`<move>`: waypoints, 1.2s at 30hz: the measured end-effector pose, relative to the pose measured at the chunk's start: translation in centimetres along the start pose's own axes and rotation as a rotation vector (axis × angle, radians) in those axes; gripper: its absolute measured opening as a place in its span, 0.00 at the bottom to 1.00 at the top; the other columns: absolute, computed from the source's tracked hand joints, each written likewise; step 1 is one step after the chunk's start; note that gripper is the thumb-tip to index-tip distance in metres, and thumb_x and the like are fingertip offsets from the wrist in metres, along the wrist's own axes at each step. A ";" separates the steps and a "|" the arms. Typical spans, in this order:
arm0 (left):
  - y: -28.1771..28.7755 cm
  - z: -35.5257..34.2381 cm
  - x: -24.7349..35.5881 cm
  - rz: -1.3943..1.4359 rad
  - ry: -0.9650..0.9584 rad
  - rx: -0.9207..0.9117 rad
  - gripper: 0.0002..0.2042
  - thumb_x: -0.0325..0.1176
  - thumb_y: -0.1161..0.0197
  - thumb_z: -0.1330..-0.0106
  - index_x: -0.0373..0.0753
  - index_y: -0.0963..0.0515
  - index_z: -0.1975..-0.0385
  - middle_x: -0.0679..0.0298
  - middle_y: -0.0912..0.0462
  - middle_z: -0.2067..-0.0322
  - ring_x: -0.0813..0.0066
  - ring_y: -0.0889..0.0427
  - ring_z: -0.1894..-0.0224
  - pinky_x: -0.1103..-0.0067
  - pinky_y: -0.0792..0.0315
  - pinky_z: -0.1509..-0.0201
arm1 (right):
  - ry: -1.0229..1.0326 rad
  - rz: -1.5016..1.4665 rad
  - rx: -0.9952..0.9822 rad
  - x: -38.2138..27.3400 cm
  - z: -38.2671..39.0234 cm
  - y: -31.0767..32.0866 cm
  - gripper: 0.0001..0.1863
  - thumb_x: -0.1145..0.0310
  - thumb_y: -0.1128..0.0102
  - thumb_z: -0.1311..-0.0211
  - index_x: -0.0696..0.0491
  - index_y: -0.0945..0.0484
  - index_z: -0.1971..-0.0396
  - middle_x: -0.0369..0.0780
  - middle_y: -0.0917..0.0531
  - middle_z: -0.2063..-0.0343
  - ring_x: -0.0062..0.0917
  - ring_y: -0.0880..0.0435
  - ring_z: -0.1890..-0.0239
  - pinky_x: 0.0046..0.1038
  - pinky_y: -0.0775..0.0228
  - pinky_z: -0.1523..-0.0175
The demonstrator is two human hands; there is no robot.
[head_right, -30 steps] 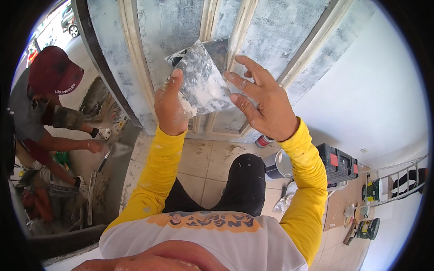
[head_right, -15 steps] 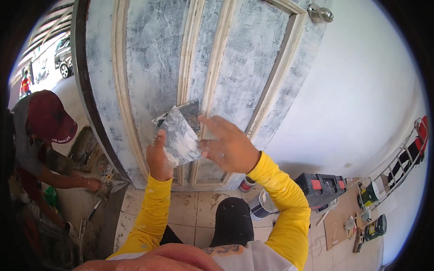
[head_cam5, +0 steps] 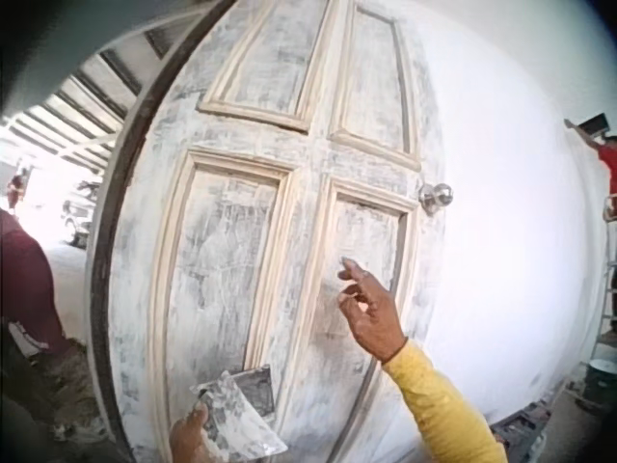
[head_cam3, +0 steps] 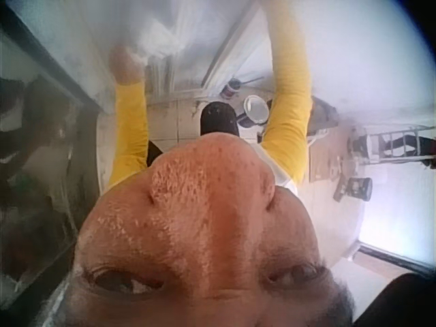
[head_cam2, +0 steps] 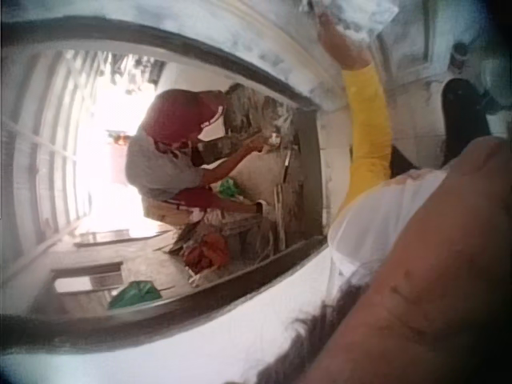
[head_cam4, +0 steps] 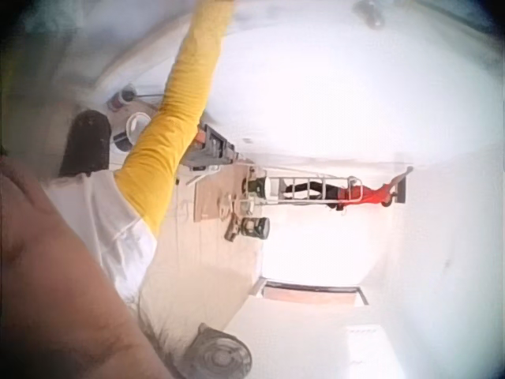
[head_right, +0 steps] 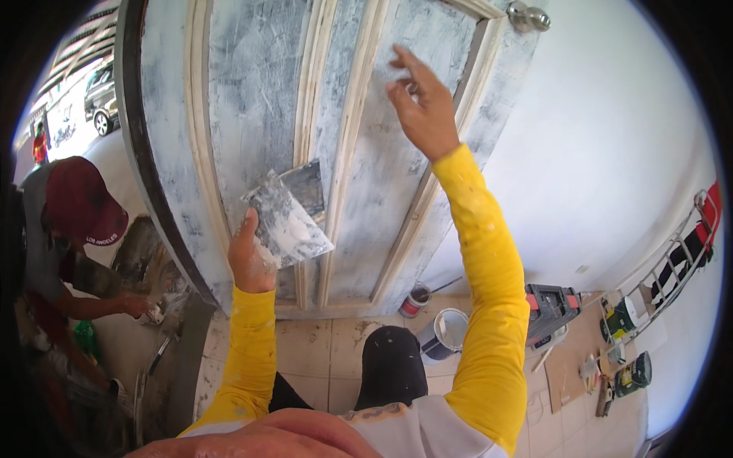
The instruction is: The person applies plaster to a wooden door using a trowel and a hawk. They repeatedly scoop plaster from the hawk and spread it onto the door surface, smoothing it with the trowel.
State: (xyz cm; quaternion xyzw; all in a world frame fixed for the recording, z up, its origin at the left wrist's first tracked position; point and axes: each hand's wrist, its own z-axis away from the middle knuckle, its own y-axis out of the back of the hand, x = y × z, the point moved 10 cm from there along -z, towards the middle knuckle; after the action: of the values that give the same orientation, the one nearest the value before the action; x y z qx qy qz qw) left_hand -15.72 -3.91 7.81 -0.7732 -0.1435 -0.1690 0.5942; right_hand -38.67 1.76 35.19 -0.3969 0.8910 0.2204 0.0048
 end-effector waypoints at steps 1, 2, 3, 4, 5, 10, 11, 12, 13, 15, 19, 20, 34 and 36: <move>-0.2 0.0 0.2 -0.009 -0.018 -0.025 0.17 0.35 0.38 0.34 0.32 0.25 0.49 0.61 0.20 0.51 0.69 0.20 0.50 0.75 0.28 0.43 | 0.217 0.340 0.100 -1.3 -1.7 0.6 0.28 0.73 0.42 0.40 0.51 0.32 0.37 0.45 0.23 0.46 0.35 0.20 0.51 0.35 0.25 0.48; -0.2 0.1 0.6 -0.050 -0.054 -0.034 0.17 0.35 0.38 0.33 0.32 0.25 0.49 0.61 0.20 0.51 0.69 0.20 0.50 0.75 0.27 0.43 | 0.411 0.676 0.202 -2.5 -2.7 0.6 0.30 0.74 0.41 0.42 0.49 0.32 0.37 0.45 0.23 0.45 0.36 0.21 0.49 0.37 0.26 0.47; -0.1 0.1 0.8 -0.075 -0.075 -0.032 0.17 0.35 0.38 0.33 0.32 0.25 0.49 0.62 0.20 0.51 0.70 0.20 0.50 0.75 0.27 0.43 | 0.421 0.783 0.237 -1.8 -4.1 0.7 0.31 0.75 0.41 0.43 0.48 0.32 0.37 0.45 0.25 0.44 0.37 0.23 0.46 0.37 0.29 0.44; 0.0 0.2 1.1 -0.100 -0.097 -0.031 0.17 0.35 0.38 0.33 0.32 0.25 0.49 0.62 0.20 0.52 0.70 0.20 0.50 0.75 0.27 0.43 | 0.415 0.888 0.275 -1.2 -5.4 0.9 0.32 0.76 0.40 0.45 0.47 0.31 0.37 0.45 0.26 0.42 0.38 0.25 0.44 0.38 0.31 0.41; 0.0 0.2 0.9 -0.077 -0.079 -0.034 0.17 0.35 0.38 0.33 0.32 0.24 0.49 0.62 0.20 0.52 0.70 0.20 0.50 0.75 0.27 0.43 | 0.406 0.992 0.312 -0.7 -6.5 1.2 0.33 0.77 0.40 0.46 0.46 0.31 0.37 0.45 0.27 0.41 0.39 0.27 0.41 0.38 0.33 0.38; 0.0 0.2 1.0 -0.035 -0.084 -0.033 0.17 0.37 0.37 0.34 0.30 0.23 0.52 0.62 0.19 0.54 0.72 0.19 0.54 0.77 0.25 0.48 | 0.460 0.992 0.282 -0.5 -9.6 1.3 0.40 0.84 0.53 0.53 0.51 0.38 0.33 0.51 0.26 0.48 0.48 0.27 0.49 0.42 0.34 0.42; 0.1 0.1 1.0 -0.041 -0.079 -0.018 0.17 0.37 0.37 0.34 0.30 0.23 0.52 0.61 0.19 0.54 0.72 0.19 0.54 0.77 0.25 0.48 | 0.452 0.991 0.272 -0.5 -10.0 1.4 0.40 0.84 0.53 0.53 0.50 0.38 0.33 0.51 0.26 0.48 0.47 0.27 0.50 0.42 0.34 0.42; 0.2 0.0 1.0 -0.044 -0.078 -0.016 0.17 0.37 0.37 0.34 0.30 0.23 0.52 0.61 0.19 0.54 0.72 0.19 0.54 0.77 0.25 0.48 | 0.444 0.990 0.260 -0.4 -10.4 1.3 0.40 0.84 0.53 0.52 0.50 0.38 0.33 0.51 0.26 0.48 0.47 0.26 0.50 0.41 0.34 0.43; 0.2 0.0 1.0 -0.038 -0.079 -0.024 0.17 0.37 0.37 0.34 0.30 0.23 0.52 0.61 0.19 0.54 0.72 0.19 0.54 0.77 0.25 0.48 | 0.429 0.997 0.241 -0.3 -10.7 1.3 0.40 0.84 0.53 0.52 0.49 0.39 0.33 0.51 0.26 0.49 0.47 0.26 0.50 0.41 0.34 0.43; 0.9 -0.2 0.9 -0.046 -0.066 0.010 0.17 0.37 0.37 0.34 0.30 0.23 0.52 0.61 0.19 0.54 0.72 0.19 0.54 0.77 0.25 0.48 | 0.398 1.006 0.199 0.2 -11.3 1.0 0.41 0.84 0.53 0.51 0.48 0.39 0.32 0.51 0.26 0.50 0.47 0.26 0.51 0.41 0.34 0.44; 1.2 -0.5 0.7 -0.032 -0.054 -0.023 0.17 0.36 0.38 0.33 0.31 0.25 0.49 0.61 0.19 0.52 0.70 0.19 0.51 0.75 0.26 0.45 | 0.457 1.027 0.232 -0.3 -11.6 0.6 0.40 0.83 0.53 0.50 0.47 0.39 0.32 0.51 0.25 0.50 0.47 0.26 0.53 0.42 0.33 0.46; 1.3 -0.6 0.7 -0.033 -0.050 -0.015 0.17 0.36 0.38 0.33 0.31 0.25 0.49 0.61 0.19 0.52 0.70 0.19 0.51 0.75 0.26 0.44 | 0.472 1.039 0.240 -0.5 -11.5 0.6 0.40 0.83 0.53 0.50 0.46 0.38 0.32 0.51 0.25 0.50 0.47 0.26 0.53 0.42 0.32 0.47; 0.8 -0.3 1.3 -0.065 -0.088 -0.026 0.18 0.38 0.36 0.34 0.30 0.23 0.52 0.61 0.19 0.54 0.72 0.19 0.54 0.77 0.25 0.47 | 0.488 1.028 0.226 -1.9 -10.9 1.9 0.35 0.81 0.50 0.52 0.49 0.31 0.38 0.48 0.25 0.52 0.45 0.26 0.51 0.41 0.32 0.45; 1.1 -0.4 1.3 -0.065 -0.089 -0.004 0.18 0.38 0.36 0.34 0.30 0.23 0.53 0.62 0.19 0.55 0.73 0.19 0.54 0.77 0.25 0.47 | 0.514 1.018 0.244 -2.2 -11.0 1.7 0.35 0.82 0.50 0.51 0.49 0.31 0.38 0.47 0.25 0.53 0.44 0.26 0.51 0.41 0.33 0.44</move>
State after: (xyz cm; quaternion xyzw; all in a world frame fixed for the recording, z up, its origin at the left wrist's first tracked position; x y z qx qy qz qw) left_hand -14.16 -4.57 7.50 -0.7759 -0.1944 -0.1538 0.5800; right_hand -36.53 0.00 46.23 0.0440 0.9611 -0.0127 -0.2724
